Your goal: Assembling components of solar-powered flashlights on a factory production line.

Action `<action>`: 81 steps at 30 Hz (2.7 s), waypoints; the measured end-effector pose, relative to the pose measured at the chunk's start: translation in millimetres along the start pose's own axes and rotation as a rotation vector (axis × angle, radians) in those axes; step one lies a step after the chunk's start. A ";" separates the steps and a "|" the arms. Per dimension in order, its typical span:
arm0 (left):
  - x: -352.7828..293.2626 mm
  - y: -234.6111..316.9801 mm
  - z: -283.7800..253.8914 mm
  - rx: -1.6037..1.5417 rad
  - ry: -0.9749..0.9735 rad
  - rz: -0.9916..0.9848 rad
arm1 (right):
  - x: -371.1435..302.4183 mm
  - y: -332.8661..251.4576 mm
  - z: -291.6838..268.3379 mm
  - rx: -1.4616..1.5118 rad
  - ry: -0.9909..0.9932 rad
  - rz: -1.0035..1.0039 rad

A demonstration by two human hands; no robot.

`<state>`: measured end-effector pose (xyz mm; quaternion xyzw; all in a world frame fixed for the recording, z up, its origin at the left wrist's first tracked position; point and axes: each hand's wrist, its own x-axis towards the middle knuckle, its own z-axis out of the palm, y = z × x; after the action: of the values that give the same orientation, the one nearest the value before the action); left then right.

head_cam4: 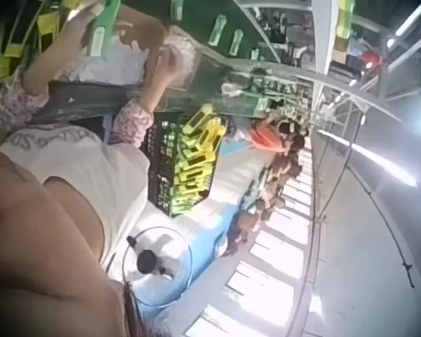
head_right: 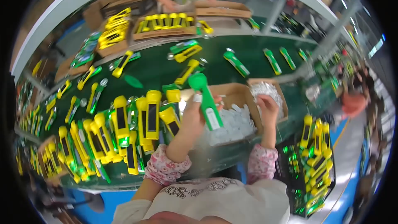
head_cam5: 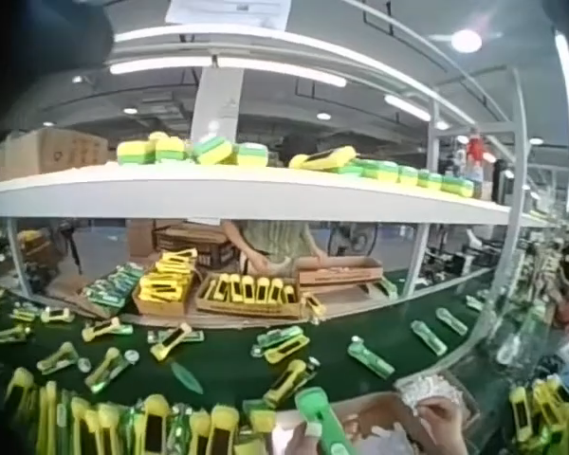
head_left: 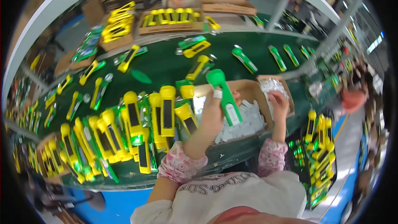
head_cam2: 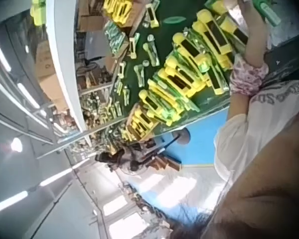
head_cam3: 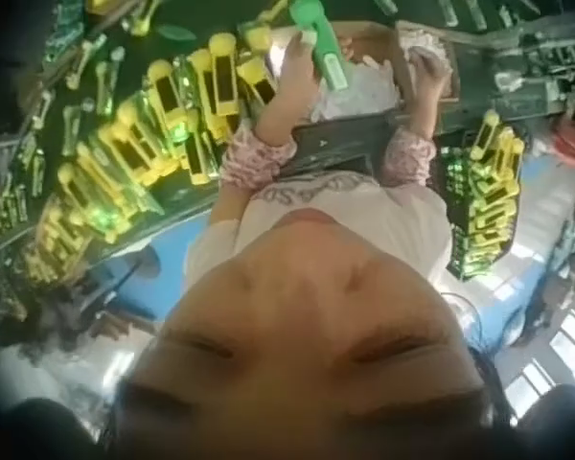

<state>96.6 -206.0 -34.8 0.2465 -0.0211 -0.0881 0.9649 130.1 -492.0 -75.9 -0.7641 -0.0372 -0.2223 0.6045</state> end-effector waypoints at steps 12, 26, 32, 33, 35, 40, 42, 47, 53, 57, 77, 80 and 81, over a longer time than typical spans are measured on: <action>1.3 -7.6 16.5 0.430 -0.056 0.053 | 8.3 -99.6 96.0 0.461 -0.466 -0.180; 8.0 -24.3 -2.0 0.810 -0.119 0.284 | -2.3 -90.9 101.5 0.203 -0.383 -0.291; 8.7 -21.6 -4.6 1.012 -0.151 0.329 | 0.3 -87.3 103.8 0.438 -0.418 0.018; 8.4 -20.2 -5.2 1.058 -0.146 0.325 | 2.6 -86.8 104.6 0.428 -0.445 0.034; 10.4 -24.1 -10.3 1.097 -0.145 0.405 | 2.6 -88.5 107.5 0.425 -0.464 0.055; 1.4 -20.4 18.8 0.626 -0.015 0.132 | -7.2 -69.8 108.5 0.431 -0.410 0.062; 4.0 -19.2 17.4 0.633 0.052 0.250 | -22.7 -52.4 115.5 0.421 -0.412 -0.028; 0.7 -14.3 16.9 0.519 0.052 0.202 | -76.3 -71.5 87.4 0.091 -0.625 0.062; 0.4 -17.2 20.5 0.537 -0.017 0.206 | -86.7 -76.5 85.1 0.274 -0.683 0.213; 6.7 -14.5 11.7 0.586 0.069 0.146 | -76.6 -61.2 91.4 0.130 -0.692 0.116; -71.3 -39.1 -43.0 1.498 -0.437 0.333 | 185.9 90.8 134.9 -1.438 -0.870 0.023; -116.3 5.1 -13.8 1.354 -0.332 0.095 | 182.3 121.9 146.4 -1.451 -0.762 -0.002; -126.3 10.2 -18.5 1.341 -0.298 0.103 | 179.4 128.6 153.0 -1.447 -0.650 -0.041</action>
<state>-24.5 -165.7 -45.9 0.7743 -0.2150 -0.0428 0.5936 378.2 -420.4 -149.6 -0.9930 -0.0721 0.0321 -0.0875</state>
